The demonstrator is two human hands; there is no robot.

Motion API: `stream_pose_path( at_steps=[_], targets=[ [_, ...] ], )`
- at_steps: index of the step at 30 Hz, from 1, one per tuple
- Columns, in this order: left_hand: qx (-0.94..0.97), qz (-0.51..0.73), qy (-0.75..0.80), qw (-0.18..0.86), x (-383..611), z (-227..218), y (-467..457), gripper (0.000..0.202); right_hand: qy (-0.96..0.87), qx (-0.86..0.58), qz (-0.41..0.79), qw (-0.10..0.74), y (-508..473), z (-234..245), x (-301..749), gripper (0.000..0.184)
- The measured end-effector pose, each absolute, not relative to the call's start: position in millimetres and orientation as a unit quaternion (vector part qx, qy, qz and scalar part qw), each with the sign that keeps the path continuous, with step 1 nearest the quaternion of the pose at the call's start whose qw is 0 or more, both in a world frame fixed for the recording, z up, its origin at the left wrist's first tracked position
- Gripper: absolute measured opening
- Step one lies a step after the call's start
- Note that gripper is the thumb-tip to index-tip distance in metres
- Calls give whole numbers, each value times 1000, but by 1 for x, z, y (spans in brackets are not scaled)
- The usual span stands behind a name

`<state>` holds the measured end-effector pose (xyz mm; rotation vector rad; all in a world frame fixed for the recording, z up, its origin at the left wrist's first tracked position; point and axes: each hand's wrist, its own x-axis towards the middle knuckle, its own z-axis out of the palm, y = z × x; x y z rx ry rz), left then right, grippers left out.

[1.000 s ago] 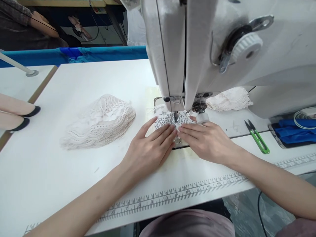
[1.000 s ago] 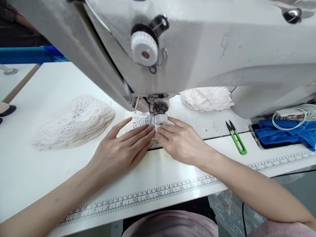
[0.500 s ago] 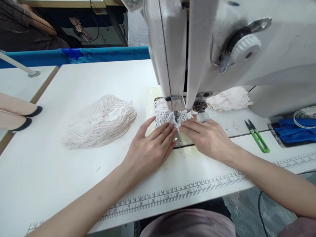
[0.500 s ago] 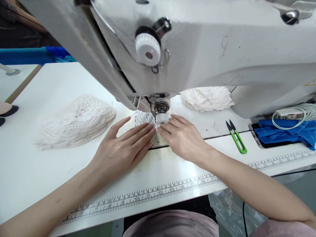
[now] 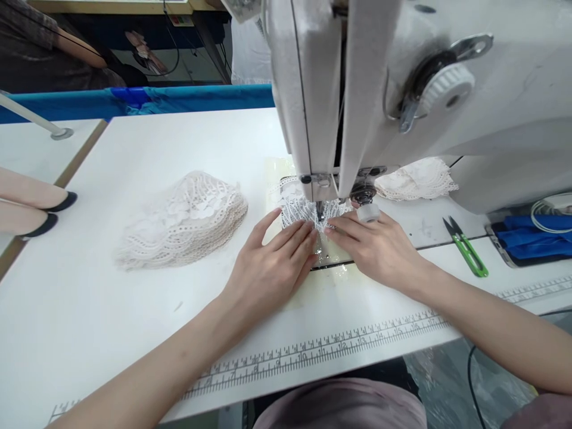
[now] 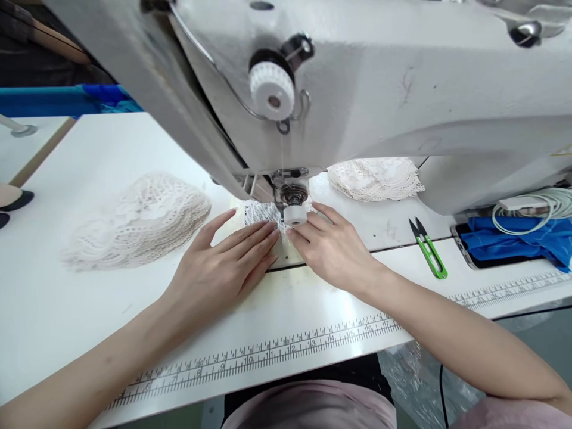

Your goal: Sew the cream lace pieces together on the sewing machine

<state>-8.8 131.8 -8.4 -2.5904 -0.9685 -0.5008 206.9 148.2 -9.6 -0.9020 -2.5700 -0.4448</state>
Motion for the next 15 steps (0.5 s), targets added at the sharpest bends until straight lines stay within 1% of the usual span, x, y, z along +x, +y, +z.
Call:
stream_pose_path(
  at_steps=[9,15],
  targets=[
    [-903,-196,-350,151,-9,-12,141,28,-912,-343,-152,169,154,-13,207,31],
    [-901,-200,-365,125,-9,-13,148,30,-910,-360,-141,148,156,-13,207,33]
  ],
)
